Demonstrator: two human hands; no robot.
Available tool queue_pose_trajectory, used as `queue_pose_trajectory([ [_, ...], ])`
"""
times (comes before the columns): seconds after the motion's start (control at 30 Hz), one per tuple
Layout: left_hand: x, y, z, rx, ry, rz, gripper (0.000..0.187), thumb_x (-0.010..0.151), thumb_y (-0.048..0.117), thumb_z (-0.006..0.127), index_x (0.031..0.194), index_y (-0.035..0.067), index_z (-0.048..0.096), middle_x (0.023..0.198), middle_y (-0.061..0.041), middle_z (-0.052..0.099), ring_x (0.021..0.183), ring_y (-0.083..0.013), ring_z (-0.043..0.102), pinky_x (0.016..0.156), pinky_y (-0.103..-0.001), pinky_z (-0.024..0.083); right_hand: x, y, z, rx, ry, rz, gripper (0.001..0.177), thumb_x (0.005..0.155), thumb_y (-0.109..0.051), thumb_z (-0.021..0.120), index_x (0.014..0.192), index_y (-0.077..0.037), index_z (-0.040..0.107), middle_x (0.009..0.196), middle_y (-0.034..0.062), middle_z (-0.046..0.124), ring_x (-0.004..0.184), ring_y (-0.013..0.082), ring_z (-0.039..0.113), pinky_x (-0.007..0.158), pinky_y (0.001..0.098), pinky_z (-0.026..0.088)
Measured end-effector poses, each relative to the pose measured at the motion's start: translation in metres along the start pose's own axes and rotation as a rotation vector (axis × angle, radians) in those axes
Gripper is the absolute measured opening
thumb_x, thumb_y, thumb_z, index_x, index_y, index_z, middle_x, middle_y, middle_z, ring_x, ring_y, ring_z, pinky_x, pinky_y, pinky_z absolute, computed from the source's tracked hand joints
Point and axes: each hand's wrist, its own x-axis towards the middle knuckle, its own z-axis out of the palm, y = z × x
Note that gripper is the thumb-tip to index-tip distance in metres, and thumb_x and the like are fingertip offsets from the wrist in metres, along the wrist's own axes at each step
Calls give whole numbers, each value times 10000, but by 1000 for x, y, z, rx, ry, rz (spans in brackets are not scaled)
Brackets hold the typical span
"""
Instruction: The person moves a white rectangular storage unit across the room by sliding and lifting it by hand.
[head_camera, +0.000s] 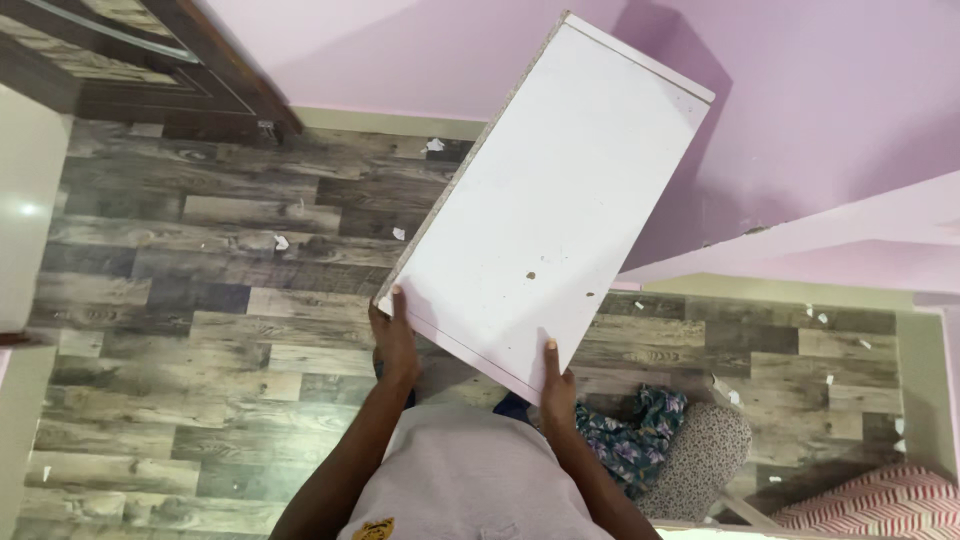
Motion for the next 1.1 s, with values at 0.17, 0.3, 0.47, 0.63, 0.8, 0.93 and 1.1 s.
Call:
queue_pose_trajectory([
  [0.17, 44, 35, -46, 530, -376, -203, 727, 1049, 586, 353, 1674, 218, 312, 1659, -53, 309, 1389, -282, 387, 873, -525, 556, -15, -13, 0, 62, 106, -169, 854, 873, -601, 666, 1369, 82, 538, 1213, 196, 669, 1101, 295, 630, 960, 432, 503],
  [0.3, 56, 37, -40, 177, -497, -207, 745, 979, 563, 533, 1524, 56, 485, 1446, -144, 576, 1274, -223, 542, 1056, -346, 420, -36, -28, 11, -72, 311, -140, 655, 925, -528, 692, 1245, 43, 678, 1062, 127, 706, 943, 217, 626, 827, 338, 489],
  [0.47, 60, 24, -49, 14, -576, -105, 728, 1000, 511, 561, 1512, 5, 454, 1434, -162, 552, 1283, -238, 520, 1067, -340, 422, -38, -22, 18, 162, 350, -238, 510, 924, -388, 773, 1163, 59, 712, 1015, 75, 731, 848, 133, 640, 773, 270, 503],
  [0.63, 71, 26, -52, 131, -635, -101, 730, 990, 519, 543, 1526, 45, 398, 1484, -134, 507, 1355, -230, 493, 1095, -363, 413, -26, -19, 20, 317, 287, -252, 478, 851, -363, 805, 1108, 29, 710, 1026, 84, 749, 854, 141, 706, 778, 272, 549],
  [0.8, 80, 17, -58, 226, -674, -60, 751, 1000, 576, 498, 1536, 60, 395, 1508, -159, 477, 1389, -247, 453, 1130, -391, 378, -15, -6, 16, 163, 430, -229, 505, 837, -434, 836, 1030, 14, 701, 916, 71, 723, 764, 158, 672, 720, 298, 539],
  [0.93, 85, 15, -52, 248, -672, -16, 805, 967, 630, 501, 1529, 64, 389, 1522, -158, 465, 1403, -269, 443, 1130, -401, 363, -24, 4, 21, 113, 542, -205, 564, 991, -598, 692, 906, -42, 663, 747, -2, 485, 635, 151, 418, 556, 379, 301],
  [1.1, 98, -12, -53, 264, -558, -153, 1027, 895, 723, 615, 1543, 17, 246, 1479, -213, 425, 1363, -316, 444, 1099, -453, 402, -56, 40, 61, 176, 582, -368, 617, 1076, -581, 635, 989, 28, 592, 820, 46, 448, 750, 179, 389, 653, 353, 338],
])
